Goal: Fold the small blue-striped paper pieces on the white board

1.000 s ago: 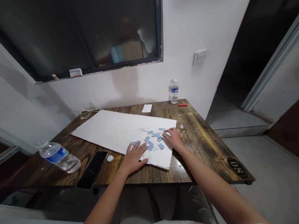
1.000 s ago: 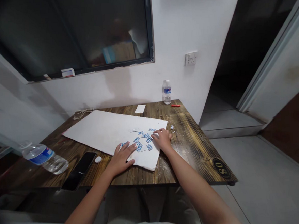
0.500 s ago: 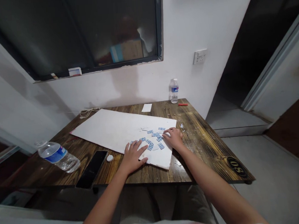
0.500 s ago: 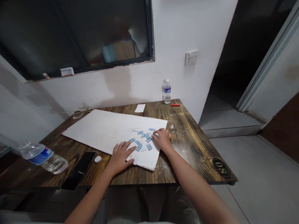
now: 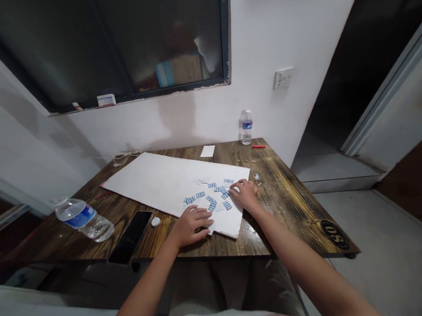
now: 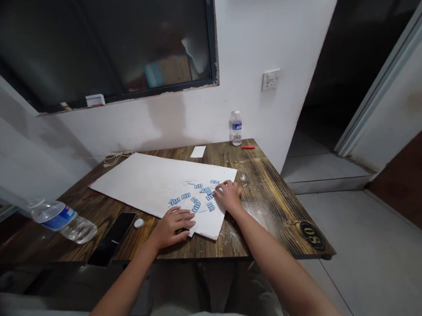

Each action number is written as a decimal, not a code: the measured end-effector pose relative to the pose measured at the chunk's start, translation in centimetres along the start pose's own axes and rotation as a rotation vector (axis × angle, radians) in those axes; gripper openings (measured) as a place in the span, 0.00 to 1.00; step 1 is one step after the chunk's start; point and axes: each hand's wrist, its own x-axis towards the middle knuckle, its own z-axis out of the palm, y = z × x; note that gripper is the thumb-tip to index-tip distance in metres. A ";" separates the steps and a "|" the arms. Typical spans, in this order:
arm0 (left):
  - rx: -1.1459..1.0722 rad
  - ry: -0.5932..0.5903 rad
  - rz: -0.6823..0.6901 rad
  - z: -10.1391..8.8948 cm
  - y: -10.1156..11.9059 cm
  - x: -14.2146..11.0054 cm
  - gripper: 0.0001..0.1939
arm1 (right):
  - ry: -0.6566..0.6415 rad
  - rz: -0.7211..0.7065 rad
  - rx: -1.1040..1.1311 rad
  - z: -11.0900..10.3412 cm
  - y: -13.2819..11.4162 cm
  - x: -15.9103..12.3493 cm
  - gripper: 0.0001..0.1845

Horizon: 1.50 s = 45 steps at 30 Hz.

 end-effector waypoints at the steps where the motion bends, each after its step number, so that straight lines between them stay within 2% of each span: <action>1: -0.006 0.014 -0.004 0.0 0.0 0.0 0.15 | -0.006 0.001 -0.002 0.0 -0.1 0.0 0.12; 5: 0.013 0.117 -0.090 0.1 0.2 0.3 0.18 | -0.002 -0.010 0.013 -0.2 -0.3 -0.1 0.13; 9: 0.031 0.013 -0.062 -0.1 0.4 0.7 0.27 | -0.026 -0.132 0.019 -0.5 -0.3 -0.3 0.25; 11: 0.027 -0.028 -0.064 -0.1 0.4 0.9 0.27 | -0.069 -0.176 0.012 -0.7 -0.3 -0.4 0.32; 13: 0.026 -0.018 -0.087 -0.1 0.4 0.9 0.24 | -0.107 -0.165 0.009 -0.8 -0.2 -0.4 0.36; 18: 0.068 0.042 -0.129 0.2 0.3 0.7 0.24 | -0.122 -0.123 0.019 -1.1 -0.1 -0.2 0.34; 23: 0.085 -0.010 -0.124 0.8 -0.4 0.8 0.32 | -0.183 -0.200 0.009 -1.3 -0.1 -0.5 0.43; 26: 0.122 0.066 -0.129 1.0 -0.6 0.7 0.33 | -0.168 -0.166 0.058 -1.5 -0.2 -0.3 0.39; 28: 0.137 0.208 -0.156 1.0 -0.6 0.5 0.30 | -0.085 -0.134 0.177 -1.7 -0.1 0.1 0.30; 30: 0.103 0.401 -0.210 1.0 -0.6 0.2 0.23 | 0.032 -0.097 0.396 -1.8 0.1 0.7 0.22; 32: 0.026 0.601 -0.290 1.0 -0.8 0.0 0.16 | 0.119 -0.012 0.693 -2.0 0.3 1.2 0.21; 34: -0.069 0.720 -0.374 1.2 -1.0 -0.3 0.12 | 0.132 0.114 0.972 -2.2 0.4 1.4 0.23; 36: -0.148 0.736 -0.450 1.2 -1.3 -0.5 0.11 | 0.084 0.191 1.160 -2.3 0.3 1.3 0.24; 39: -0.176 0.704 -0.531 1.2 -1.3 -0.8 0.15 | 0.032 0.204 1.310 -2.5 0.1 1.1 0.23; 42: -0.092 0.717 -0.488 1.0 -1.0 -1.0 0.22 | 0.023 0.209 1.490 -2.9 0.1 1.0 0.30; 45: -0.029 0.793 -0.440 0.8 -1.0 -0.9 0.22 | -0.107 0.126 1.726 -3.7 0.4 1.0 0.32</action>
